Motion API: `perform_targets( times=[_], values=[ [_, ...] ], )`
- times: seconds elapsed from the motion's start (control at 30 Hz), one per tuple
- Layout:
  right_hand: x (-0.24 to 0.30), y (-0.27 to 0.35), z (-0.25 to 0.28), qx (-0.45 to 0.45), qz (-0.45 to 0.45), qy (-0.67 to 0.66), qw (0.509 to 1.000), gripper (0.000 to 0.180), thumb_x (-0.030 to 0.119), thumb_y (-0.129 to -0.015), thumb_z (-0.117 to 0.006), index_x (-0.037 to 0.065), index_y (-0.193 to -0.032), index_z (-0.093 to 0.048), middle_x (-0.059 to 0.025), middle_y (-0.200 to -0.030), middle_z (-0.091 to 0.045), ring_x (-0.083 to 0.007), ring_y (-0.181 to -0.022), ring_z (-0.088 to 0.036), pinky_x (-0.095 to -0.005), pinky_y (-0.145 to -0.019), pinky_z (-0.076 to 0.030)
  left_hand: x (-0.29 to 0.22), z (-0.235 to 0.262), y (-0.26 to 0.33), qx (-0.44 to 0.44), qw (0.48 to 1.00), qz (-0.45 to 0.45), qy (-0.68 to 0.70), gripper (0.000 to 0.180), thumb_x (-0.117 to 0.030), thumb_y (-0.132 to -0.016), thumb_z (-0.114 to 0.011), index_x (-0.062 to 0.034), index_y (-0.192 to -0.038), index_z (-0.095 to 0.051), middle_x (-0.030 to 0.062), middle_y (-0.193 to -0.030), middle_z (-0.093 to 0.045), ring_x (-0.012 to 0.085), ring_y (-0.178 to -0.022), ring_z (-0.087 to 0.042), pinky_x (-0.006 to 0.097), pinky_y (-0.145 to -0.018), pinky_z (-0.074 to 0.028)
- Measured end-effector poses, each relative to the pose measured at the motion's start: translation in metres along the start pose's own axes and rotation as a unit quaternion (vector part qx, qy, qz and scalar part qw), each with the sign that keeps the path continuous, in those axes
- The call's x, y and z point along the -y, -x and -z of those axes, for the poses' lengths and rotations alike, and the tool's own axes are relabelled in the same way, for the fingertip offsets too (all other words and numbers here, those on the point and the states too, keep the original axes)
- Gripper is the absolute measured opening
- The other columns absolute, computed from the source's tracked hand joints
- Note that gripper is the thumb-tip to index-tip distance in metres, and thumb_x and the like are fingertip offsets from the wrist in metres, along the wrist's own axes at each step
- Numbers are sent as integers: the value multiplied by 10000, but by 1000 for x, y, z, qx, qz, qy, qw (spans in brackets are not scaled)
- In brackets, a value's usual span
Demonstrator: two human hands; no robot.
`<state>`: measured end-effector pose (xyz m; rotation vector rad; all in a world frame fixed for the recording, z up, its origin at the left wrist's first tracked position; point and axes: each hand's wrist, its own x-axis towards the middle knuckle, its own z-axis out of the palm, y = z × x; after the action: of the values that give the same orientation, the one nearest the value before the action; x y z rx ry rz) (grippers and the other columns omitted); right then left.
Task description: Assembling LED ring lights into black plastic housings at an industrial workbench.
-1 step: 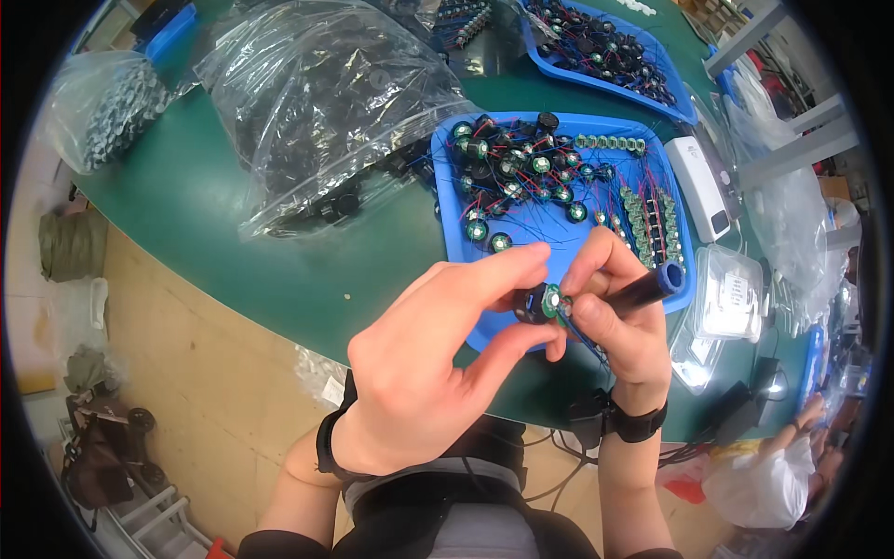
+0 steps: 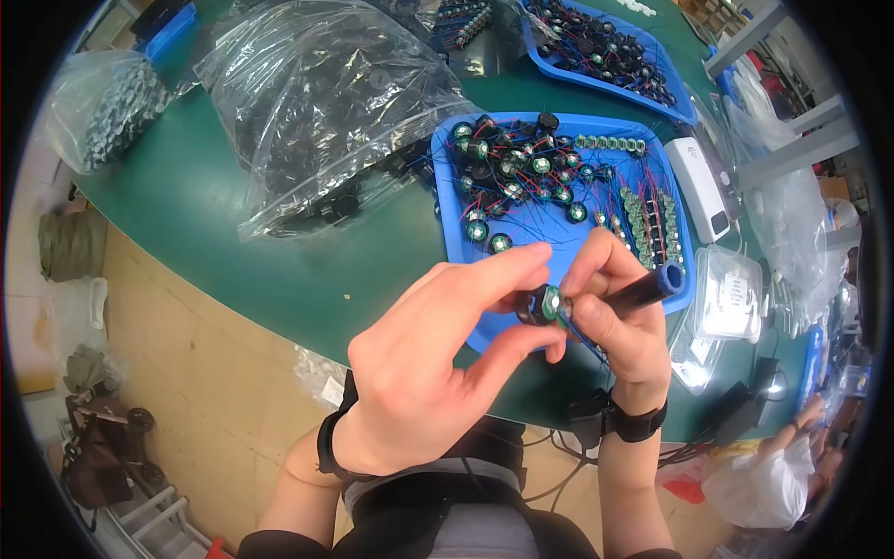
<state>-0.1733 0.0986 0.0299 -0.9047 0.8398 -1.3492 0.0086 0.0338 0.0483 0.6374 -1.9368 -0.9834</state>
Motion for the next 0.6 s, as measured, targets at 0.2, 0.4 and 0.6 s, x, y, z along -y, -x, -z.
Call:
perform_targets(
  times=[0.2,0.4,0.6],
  values=[
    [-2,-1,1,-2,-27,28,999,117,34,-930,-598,-3,-968,-493,-101,-801,-637,-157,-711,-626,-275,-668,-474,2,1,2,-14,1000,9,12,432,58,-728,-776,74,-1122,-598,157,-995,-698,217,-892,-708,299,-753,-589],
    [3,-3,2,-3,-28,236,971,130,-13,-888,-612,-22,-969,-511,-88,-798,-642,-129,-706,-632,-267,-614,-480,6,2,4,29,996,75,47,346,92,-749,-740,74,-1071,-613,146,-992,-689,213,-901,-698,308,-789,-584],
    [-19,-9,2,-69,73,514,852,254,-6,-733,-673,81,-961,-601,-85,-732,-657,-236,-640,-664,-353,-519,-468,34,-5,-2,9,958,190,213,267,142,-788,-663,70,-1041,-616,129,-1001,-659,207,-961,-667,329,-857,-567]
  ],
)
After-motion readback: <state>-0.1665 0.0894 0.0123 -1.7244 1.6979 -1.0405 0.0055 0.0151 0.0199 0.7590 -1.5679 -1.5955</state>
